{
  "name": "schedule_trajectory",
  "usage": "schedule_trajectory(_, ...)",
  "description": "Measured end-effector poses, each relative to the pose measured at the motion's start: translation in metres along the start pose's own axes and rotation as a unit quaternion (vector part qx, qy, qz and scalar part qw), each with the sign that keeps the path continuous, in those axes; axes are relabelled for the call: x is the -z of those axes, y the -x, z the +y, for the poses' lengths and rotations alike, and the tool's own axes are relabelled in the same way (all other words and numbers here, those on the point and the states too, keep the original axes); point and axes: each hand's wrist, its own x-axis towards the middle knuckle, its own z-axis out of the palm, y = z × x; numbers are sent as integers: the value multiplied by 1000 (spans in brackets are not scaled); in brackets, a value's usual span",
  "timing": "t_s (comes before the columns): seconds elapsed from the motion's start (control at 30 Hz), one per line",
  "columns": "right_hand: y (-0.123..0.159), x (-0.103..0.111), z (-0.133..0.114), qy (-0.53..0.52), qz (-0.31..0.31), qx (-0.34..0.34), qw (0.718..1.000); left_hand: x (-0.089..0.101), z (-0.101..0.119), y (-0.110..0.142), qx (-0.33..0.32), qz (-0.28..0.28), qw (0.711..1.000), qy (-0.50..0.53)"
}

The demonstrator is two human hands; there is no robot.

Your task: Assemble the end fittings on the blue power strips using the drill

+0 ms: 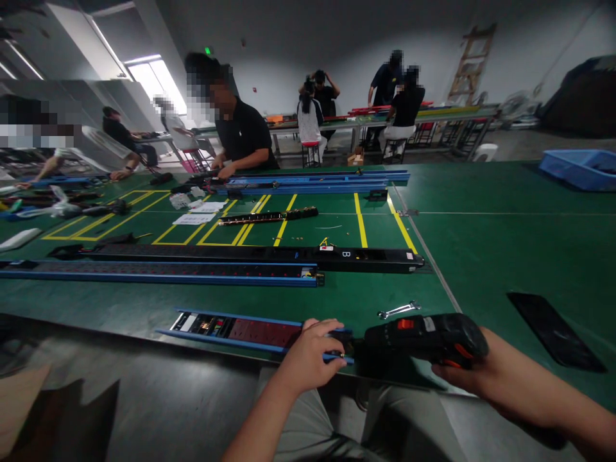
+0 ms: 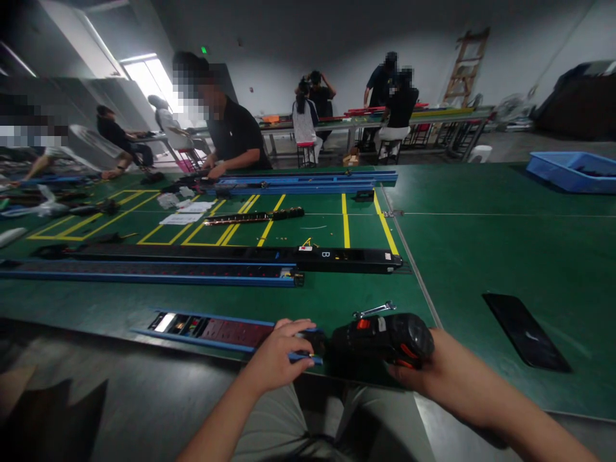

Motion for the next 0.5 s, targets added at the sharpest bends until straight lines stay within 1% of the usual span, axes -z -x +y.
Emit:
schedule_trajectory(0.27, -1, 0, -1, -16, -7, 0, 1000, 0, 0, 0, 3, -2, 1000, -1)
schedule_trajectory(0.5, -2, -2, 1, -27, 16, 18, 999, 0, 1, -1, 5, -2, 1000, 2)
